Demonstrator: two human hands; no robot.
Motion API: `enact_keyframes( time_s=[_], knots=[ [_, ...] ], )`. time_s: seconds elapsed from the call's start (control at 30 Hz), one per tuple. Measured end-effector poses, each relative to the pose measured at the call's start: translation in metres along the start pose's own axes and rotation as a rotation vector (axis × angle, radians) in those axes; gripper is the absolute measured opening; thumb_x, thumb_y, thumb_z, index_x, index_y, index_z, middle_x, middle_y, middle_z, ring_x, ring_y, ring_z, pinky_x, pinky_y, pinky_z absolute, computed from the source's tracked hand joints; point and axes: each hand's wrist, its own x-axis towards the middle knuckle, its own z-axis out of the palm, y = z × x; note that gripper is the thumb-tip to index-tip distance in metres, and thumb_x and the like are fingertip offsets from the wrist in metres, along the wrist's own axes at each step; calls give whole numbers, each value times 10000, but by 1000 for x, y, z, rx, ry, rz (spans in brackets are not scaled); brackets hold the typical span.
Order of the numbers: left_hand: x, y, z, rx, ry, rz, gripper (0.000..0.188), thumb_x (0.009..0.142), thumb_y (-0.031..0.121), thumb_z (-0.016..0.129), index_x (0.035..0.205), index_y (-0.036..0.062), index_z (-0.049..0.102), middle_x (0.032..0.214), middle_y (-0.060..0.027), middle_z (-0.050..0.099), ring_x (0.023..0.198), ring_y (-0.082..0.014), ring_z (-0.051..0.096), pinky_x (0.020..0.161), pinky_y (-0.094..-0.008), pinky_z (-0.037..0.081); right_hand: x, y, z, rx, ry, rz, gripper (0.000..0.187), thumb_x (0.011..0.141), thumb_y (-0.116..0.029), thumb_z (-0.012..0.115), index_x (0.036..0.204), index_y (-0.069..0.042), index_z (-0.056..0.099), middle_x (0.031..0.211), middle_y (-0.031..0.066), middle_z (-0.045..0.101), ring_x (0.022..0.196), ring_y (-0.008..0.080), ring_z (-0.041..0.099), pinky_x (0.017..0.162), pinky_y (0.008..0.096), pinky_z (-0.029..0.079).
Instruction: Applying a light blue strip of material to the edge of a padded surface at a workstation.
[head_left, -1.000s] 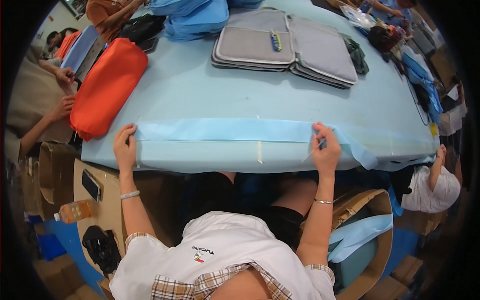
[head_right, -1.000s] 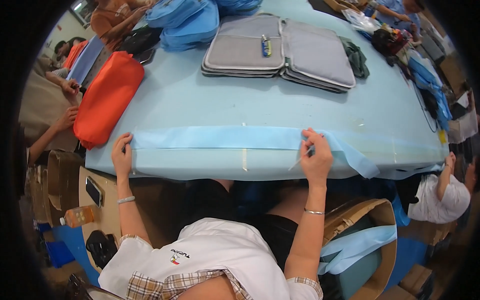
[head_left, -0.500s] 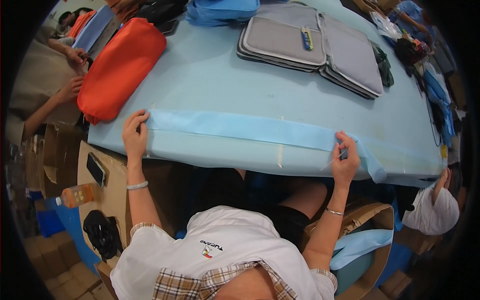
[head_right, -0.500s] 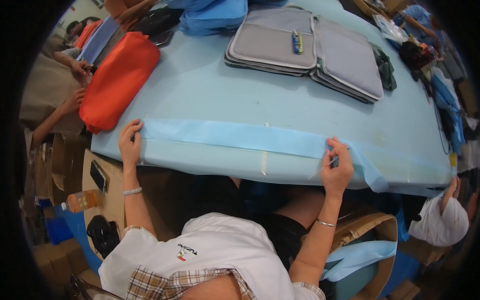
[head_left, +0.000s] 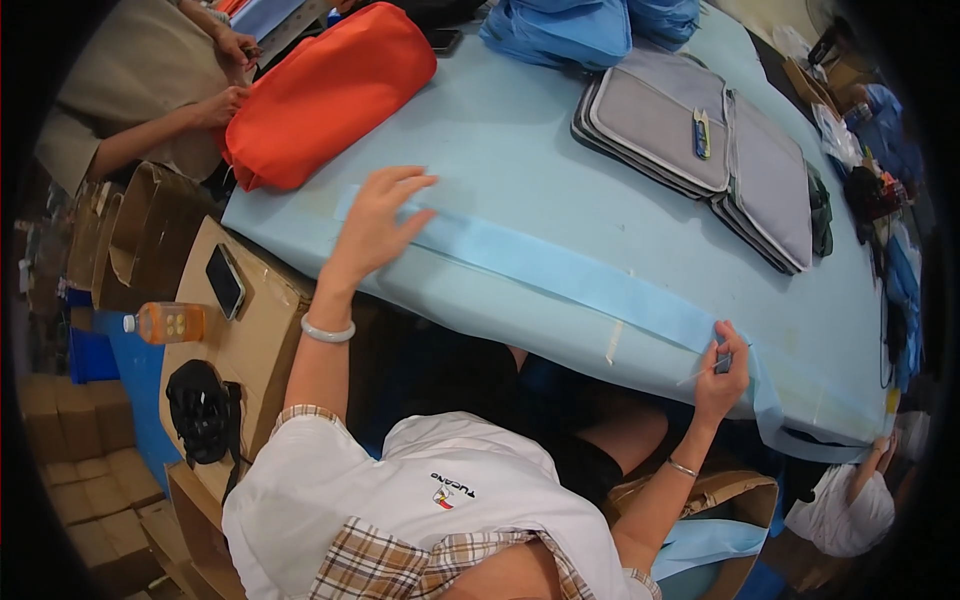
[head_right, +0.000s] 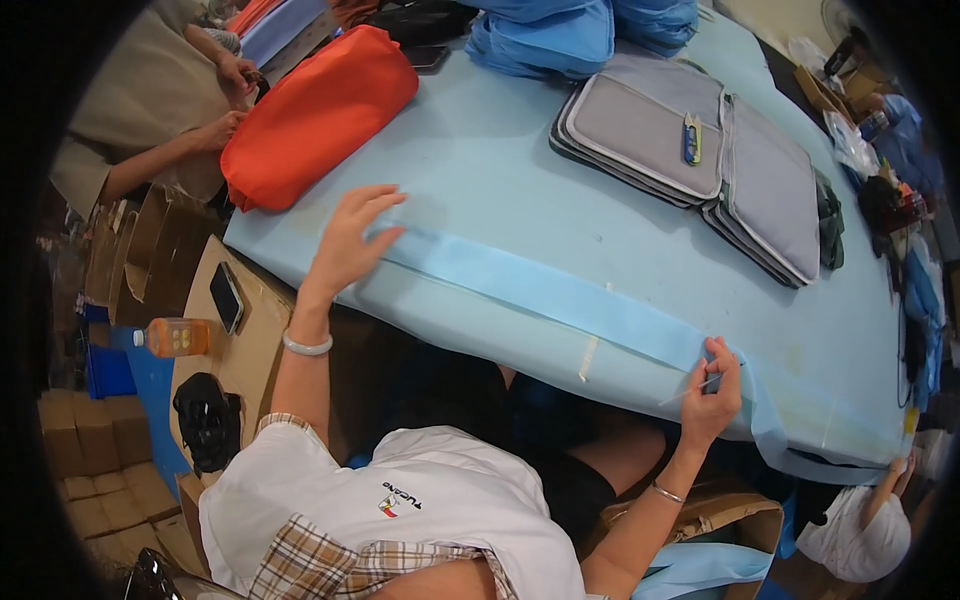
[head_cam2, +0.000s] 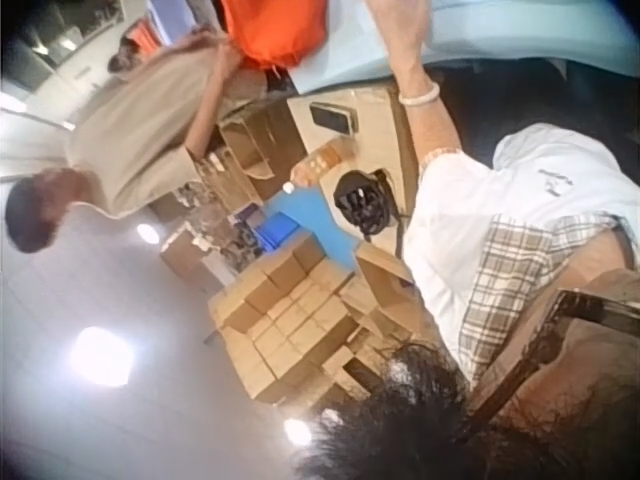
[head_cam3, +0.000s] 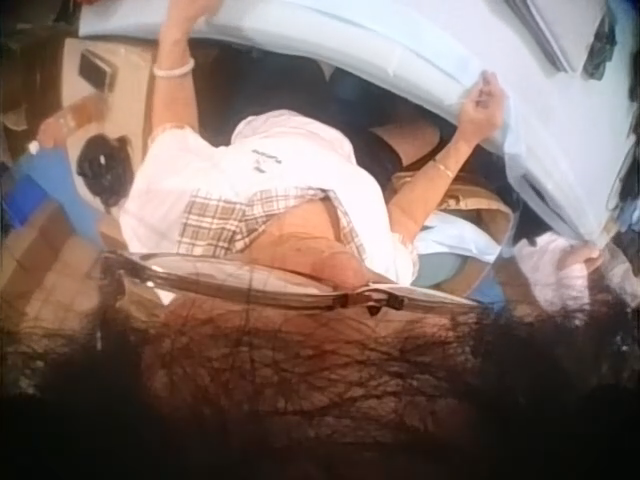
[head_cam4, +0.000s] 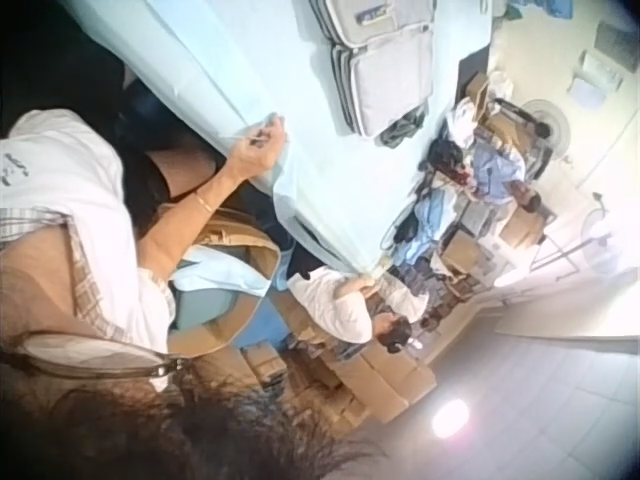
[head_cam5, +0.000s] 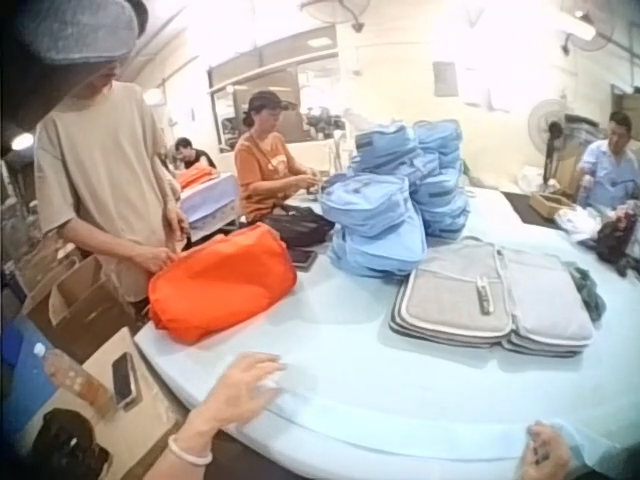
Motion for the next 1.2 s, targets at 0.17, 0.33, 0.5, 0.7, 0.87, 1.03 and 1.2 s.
enact_keyframes(
  time_s=[0.17, 0.33, 0.5, 0.7, 0.87, 1.03, 1.2],
  knots=[
    [12, 19, 28, -38, -246, 190, 384, 761, 251, 759, 1096, 91, 662, 1275, -119, 560, 1215, -318, 474, 1020, -430, 382, -1, 2, 1, 23, 6, 7, 249, 778, 123, 560, 987, -1, 616, 856, 113, 629, 1063, 331, 641, 946, 408, 454],
    [15, 25, 34, -110, -294, 197, 309, 733, 249, 773, 970, 95, 649, 1237, -101, 572, 1200, -305, 476, 1002, -409, 380, -1, 1, 0, 12, 16, -10, 233, 782, 119, 557, 977, 2, 610, 901, 129, 645, 1066, 333, 641, 926, 399, 463],
    [18, 33, 36, -193, -371, 144, 209, 732, 181, 752, 823, 95, 584, 995, -32, 622, 986, -248, 559, 898, -386, 413, -3, 5, -1, -21, -15, -10, 123, 832, 103, 551, 873, -5, 507, 1043, 156, 681, 1125, 324, 621, 922, 374, 471],
    [-7, 40, 43, 192, -42, 579, 144, 708, 69, 678, 750, 127, 553, 856, 26, 612, 812, -146, 581, 787, -310, 426, -3, 2, -1, -25, -7, 11, 138, 836, 95, 561, 846, -12, 474, 1071, 165, 678, 1149, 332, 605, 934, 378, 467],
    [-23, 39, 46, 251, 116, 728, 159, 703, 51, 666, 696, 129, 528, 888, 46, 617, 772, -113, 584, 757, -290, 415, -3, 6, -1, -61, 19, -12, 175, 834, 94, 563, 820, -23, 434, 1158, 166, 655, 1194, 338, 572, 968, 387, 447],
    [-27, 39, 46, 262, 191, 754, 198, 708, 48, 655, 703, 145, 483, 886, 44, 597, 769, -102, 573, 755, -279, 404, -3, 5, 0, -52, 13, -19, 193, 824, 98, 564, 815, -30, 419, 1222, 158, 630, 1232, 342, 540, 996, 395, 427],
    [-27, 40, 45, 271, 251, 775, 219, 712, 43, 633, 713, 161, 448, 858, 40, 570, 777, -93, 568, 757, -271, 397, -1, 1, 3, -72, 28, -49, 179, 817, 106, 545, 820, -31, 430, 1246, 159, 614, 1254, 336, 520, 1010, 402, 415]
  ],
)
